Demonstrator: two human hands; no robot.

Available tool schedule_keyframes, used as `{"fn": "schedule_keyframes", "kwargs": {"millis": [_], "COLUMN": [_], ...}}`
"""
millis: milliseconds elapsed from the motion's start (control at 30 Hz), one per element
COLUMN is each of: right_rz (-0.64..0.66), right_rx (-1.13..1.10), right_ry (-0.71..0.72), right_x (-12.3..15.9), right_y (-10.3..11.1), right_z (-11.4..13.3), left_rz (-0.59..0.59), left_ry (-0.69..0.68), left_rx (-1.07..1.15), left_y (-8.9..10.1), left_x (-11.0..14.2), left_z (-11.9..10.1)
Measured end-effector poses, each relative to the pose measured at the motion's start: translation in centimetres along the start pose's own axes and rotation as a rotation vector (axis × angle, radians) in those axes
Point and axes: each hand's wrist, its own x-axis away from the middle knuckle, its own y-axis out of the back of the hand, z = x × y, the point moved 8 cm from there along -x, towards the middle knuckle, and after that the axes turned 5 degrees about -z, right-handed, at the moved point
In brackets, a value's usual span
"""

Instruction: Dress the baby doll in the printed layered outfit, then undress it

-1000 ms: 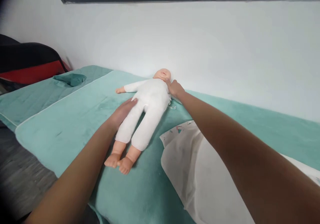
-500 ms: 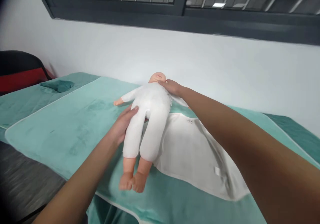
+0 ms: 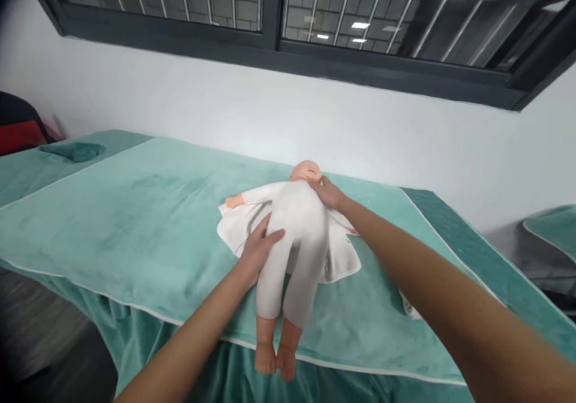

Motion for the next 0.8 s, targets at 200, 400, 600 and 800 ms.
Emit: {"fn": "schedule_keyframes", "kwargs": {"millis": [200, 400, 600, 800], "right_rz": [-0.071, -0.294, 0.156, 0.401], "right_rx": [0.055, 0.333, 0.526, 0.706], "right_ry": [0.029, 0.394, 0.703, 0.680], "right_x": [1.3, 1.5, 2.3, 1.1], "right_y": [-1.6, -0.1, -9.0, -15.2], "right_z": [-1.6, 4.0, 11.5, 12.7], "left_rz": [-0.101, -0.129, -0.166, -0.175], "left_ry": [-0.040, -0.023, -0.040, -0.026], "left_rx": [-0.147, -0.142, -0.125, -0.100], "left_y": [1.4, 1.9, 2.2, 2.5], "left_x": [-0.1, -0.2, 0.0, 0.4], "left_z": [2.0, 3.0, 3.2, 3.6]}}
